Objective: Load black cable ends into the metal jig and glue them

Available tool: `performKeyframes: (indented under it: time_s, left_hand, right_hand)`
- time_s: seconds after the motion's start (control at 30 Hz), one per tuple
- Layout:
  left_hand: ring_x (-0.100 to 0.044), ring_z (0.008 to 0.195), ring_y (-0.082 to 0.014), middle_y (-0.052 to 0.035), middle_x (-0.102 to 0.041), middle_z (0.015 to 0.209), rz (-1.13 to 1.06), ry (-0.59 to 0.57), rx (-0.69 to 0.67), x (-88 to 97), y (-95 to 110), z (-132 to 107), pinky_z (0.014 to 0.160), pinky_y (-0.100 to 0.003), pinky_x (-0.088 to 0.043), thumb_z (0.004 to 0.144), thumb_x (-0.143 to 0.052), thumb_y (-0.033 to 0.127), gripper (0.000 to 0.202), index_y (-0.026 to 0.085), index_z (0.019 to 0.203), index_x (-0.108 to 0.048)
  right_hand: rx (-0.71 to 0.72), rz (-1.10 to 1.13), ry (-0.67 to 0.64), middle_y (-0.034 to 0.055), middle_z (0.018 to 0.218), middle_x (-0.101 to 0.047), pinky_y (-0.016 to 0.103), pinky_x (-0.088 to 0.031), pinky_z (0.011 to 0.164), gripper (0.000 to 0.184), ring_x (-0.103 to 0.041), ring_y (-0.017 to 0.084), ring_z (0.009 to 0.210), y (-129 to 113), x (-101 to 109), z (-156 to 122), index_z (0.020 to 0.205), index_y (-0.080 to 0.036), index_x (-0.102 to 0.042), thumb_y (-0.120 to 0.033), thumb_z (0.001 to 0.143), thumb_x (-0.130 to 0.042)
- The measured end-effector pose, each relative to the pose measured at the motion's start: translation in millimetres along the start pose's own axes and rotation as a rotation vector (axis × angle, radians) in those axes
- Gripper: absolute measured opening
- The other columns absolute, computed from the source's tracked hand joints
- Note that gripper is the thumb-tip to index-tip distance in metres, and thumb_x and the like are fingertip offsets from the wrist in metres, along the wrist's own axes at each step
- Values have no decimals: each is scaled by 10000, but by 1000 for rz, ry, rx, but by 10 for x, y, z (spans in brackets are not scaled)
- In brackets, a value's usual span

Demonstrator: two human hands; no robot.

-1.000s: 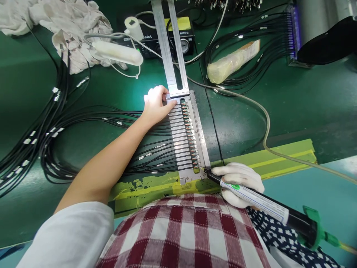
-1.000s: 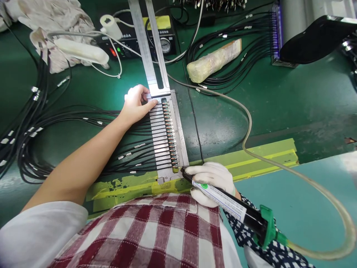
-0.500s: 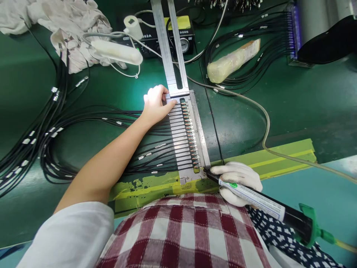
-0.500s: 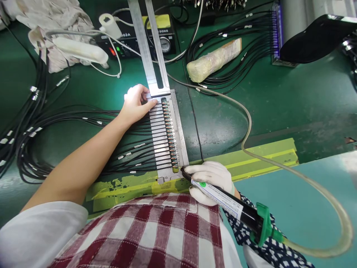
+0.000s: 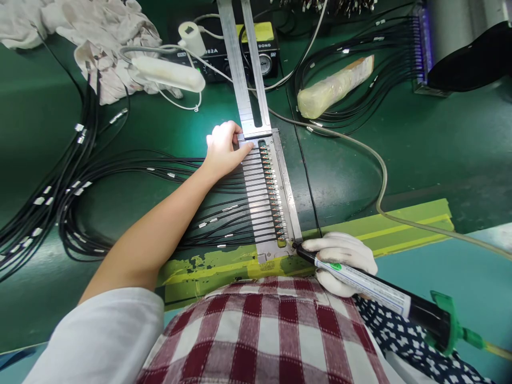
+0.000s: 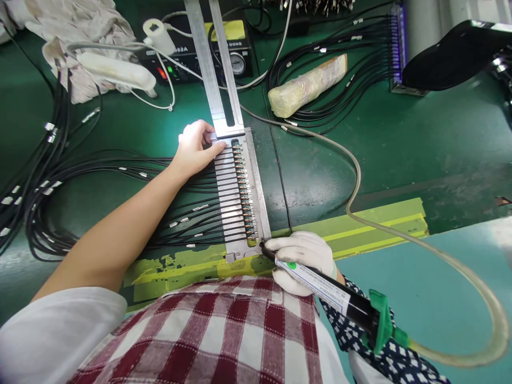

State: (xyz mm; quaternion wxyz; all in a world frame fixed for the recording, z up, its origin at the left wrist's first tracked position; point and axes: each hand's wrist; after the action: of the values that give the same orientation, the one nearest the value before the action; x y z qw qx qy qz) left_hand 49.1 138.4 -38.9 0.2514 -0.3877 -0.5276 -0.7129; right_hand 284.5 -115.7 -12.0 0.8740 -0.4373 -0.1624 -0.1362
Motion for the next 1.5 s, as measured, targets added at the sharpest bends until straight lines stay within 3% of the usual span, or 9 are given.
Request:
performKeyframes:
  time_s: [0.9, 1.0, 1.1, 1.2, 1.3, 1.4, 1.5]
  left_hand:
    - [-560, 916, -262, -24, -556, 834, 5, -4, -9, 3, 9, 13, 874, -425, -430, 764, -693, 328, 233, 223, 892, -530]
    - [-553, 849, -226, -14, -554, 833, -45, 5, -15, 14, 6, -7, 805, -378, -453, 747, -686, 348, 272, 225, 921, -516]
    - [-527, 710, -167, 2, -527, 803, -185, 83, 3, 96, 64, -50, 695, -310, -460, 800, -622, 347, 224, 226, 932, -488]
    - [-532, 729, -161, -7, -533, 831, -139, 192, -135, 221, 306, -77, 717, -306, -453, 849, -581, 355, 176, 212, 910, -499]
    - [-569, 908, -212, -47, -596, 931, 56, 45, -392, 224, 800, 12, 831, -358, -433, 918, -520, 358, 171, 195, 958, -551]
    - [-521, 1127, -306, -140, -596, 1174, 252, -33, -475, -8, 1398, 309, 947, -446, -389, 919, -552, 404, 366, 151, 1182, -537]
    - [-482, 1197, -372, -214, -553, 1276, 307, -74, -381, -305, 1813, 683, 1023, -518, -339, 815, -711, 424, 681, 94, 1347, -443]
  right_hand:
    - [-17, 3, 30, 73, 937, -785, 351, -621, 600, 311, -762, 260, 720, -14, 3, 66, 980, -229, -657, -197, 673, -697]
    - [-120, 98, 65, 76, 966, -778, 365, -636, 669, 274, -762, 257, 783, -75, 25, 87, 973, -221, -665, -162, 706, -679]
    - [-315, 348, 286, 70, 975, -764, 376, -637, 698, 147, -748, 249, 855, -67, 68, 80, 957, -234, -670, -258, 813, -675]
    - [-473, 642, 567, 57, 957, -752, 292, -600, 571, 185, -725, 203, 755, 50, 212, 129, 940, -254, -674, -403, 835, -708]
    - [-556, 826, 786, 44, 949, -747, 228, -552, 536, 228, -692, 159, 719, 201, 456, 276, 907, -262, -694, -421, 771, -784]
    - [-520, 923, 936, 38, 947, -736, 219, -531, 556, 248, -644, 127, 690, 316, 668, 482, 865, -246, -707, -448, 751, -795]
    - [-481, 984, 975, 63, 1000, -724, 245, -531, 583, 324, -628, 132, 708, 370, 805, 664, 877, -222, -713, -533, 790, -730]
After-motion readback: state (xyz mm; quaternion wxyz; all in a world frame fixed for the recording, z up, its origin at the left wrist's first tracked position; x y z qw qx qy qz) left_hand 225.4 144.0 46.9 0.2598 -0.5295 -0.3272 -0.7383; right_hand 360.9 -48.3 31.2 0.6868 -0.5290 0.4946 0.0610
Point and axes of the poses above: each hand's wrist, its own z-axis towards the middle knuckle, its own x-axis out of the back of the hand, y = z × x
